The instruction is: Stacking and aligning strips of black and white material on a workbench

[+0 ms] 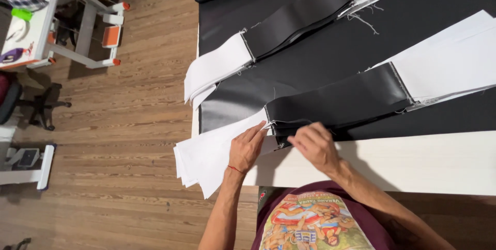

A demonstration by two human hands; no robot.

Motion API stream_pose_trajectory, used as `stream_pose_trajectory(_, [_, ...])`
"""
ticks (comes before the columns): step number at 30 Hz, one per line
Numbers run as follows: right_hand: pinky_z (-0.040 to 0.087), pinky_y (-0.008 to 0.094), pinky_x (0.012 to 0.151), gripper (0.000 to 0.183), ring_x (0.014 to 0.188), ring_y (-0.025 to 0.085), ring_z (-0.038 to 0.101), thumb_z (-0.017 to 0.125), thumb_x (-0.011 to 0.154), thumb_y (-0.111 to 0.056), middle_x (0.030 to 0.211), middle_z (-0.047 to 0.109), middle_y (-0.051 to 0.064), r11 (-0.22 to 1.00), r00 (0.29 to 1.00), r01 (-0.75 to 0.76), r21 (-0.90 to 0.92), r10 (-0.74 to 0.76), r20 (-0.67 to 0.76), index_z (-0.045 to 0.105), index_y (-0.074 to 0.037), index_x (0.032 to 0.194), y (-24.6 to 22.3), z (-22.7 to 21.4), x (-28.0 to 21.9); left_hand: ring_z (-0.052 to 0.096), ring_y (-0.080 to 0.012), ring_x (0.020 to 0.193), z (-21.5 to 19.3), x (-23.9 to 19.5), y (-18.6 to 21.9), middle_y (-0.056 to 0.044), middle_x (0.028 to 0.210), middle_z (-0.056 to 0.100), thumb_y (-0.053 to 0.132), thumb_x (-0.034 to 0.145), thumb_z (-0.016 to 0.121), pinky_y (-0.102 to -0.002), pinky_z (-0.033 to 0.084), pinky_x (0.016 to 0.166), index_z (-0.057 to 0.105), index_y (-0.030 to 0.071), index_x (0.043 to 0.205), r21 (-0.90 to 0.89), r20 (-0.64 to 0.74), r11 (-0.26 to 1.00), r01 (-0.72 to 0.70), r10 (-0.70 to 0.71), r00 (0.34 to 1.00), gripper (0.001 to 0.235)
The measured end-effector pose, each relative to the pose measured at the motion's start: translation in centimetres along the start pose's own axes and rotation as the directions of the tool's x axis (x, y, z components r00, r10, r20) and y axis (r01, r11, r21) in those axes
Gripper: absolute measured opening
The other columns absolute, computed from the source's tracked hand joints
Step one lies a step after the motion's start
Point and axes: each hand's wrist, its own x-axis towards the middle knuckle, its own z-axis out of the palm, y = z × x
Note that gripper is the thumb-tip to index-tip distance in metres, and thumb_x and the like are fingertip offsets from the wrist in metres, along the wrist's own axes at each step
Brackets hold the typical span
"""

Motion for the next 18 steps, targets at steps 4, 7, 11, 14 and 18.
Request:
stream_pose_trajectory(4, [0.065, 0.045, 0.093, 0.020, 0.111, 0.031, 0.079, 0.085, 0.105, -0.030, 0.113, 0.077, 0.005, 0.992, 0.946, -0.037, 0.119, -0.003, 0.323, 0.081, -0.013, 0.116, 0.4, -0.3, -1.6, 0.086, -0.0244, 0.113, -1.5, 2.4, 0.4, -0.002, 0.143, 0.083, 0.017, 0.120, 0.061, -0.038, 0.072, 0.088, 0.079, 0.022, 0.133, -0.002, 0.017, 1.000, 0.002, -0.002, 1.000, 0.023])
stream_pose_trajectory(7, [0.060, 0.050, 0.108, 0.035, 0.127, 0.033, 0.077, 0.074, 0.114, -0.033, 0.134, 0.078, 0.010, 0.998, 0.887, -0.013, -0.058, 0.038, 0.460, 0.076, -0.011, 0.142, 2.4, -0.1, -2.7, 0.086, -0.0279, 0.109, -1.2, 2.7, 0.5, -0.007, 0.151, 0.079, 0.012, 0.119, 0.060, -0.041, 0.072, 0.086, 0.072, 0.018, 0.126, 0.061, -0.003, 0.998, -0.029, 0.029, 1.000, 0.015])
stream_pose_trajectory(11, [0.056, 0.041, 0.083, 0.022, 0.100, 0.025, 0.078, 0.072, 0.113, -0.019, 0.115, 0.079, 0.000, 0.987, 0.919, 0.084, -0.137, -0.023, 0.394, 0.082, -0.021, 0.132, 3.3, 0.6, -4.6, 0.085, -0.0252, 0.117, -0.4, 0.9, 1.0, -0.004, 0.155, 0.078, 0.016, 0.120, 0.058, -0.037, 0.071, 0.087, 0.076, 0.020, 0.112, 0.038, 0.033, 0.998, -0.046, 0.044, 0.998, 0.020])
stream_pose_trajectory(14, [0.054, 0.035, 0.079, 0.011, 0.092, 0.018, 0.077, 0.073, 0.113, -0.027, 0.100, 0.076, -0.008, 0.989, 0.954, 0.073, -0.129, -0.031, 0.298, 0.083, -0.027, 0.118, 4.1, 1.3, -4.8, 0.084, -0.0239, 0.122, 0.7, -0.5, 0.9, -0.001, 0.154, 0.079, 0.023, 0.119, 0.060, -0.036, 0.071, 0.089, 0.080, 0.022, 0.114, -0.009, 0.052, 1.000, 0.009, -0.008, 0.999, 0.020])
stream_pose_trajectory(18, [0.060, 0.036, 0.090, 0.003, 0.102, 0.018, 0.082, 0.088, 0.102, -0.030, 0.103, 0.087, -0.013, 0.982, 0.923, -0.190, 0.015, 0.174, 0.344, 0.090, -0.030, 0.103, 3.4, -0.3, -2.1, 0.079, -0.0328, 0.134, -2.6, 0.3, 3.2, -0.010, 0.162, 0.074, 0.053, 0.109, 0.078, -0.047, 0.071, 0.101, 0.079, 0.014, 0.131, -0.153, 0.116, 0.982, 0.110, -0.093, 0.989, 0.045])
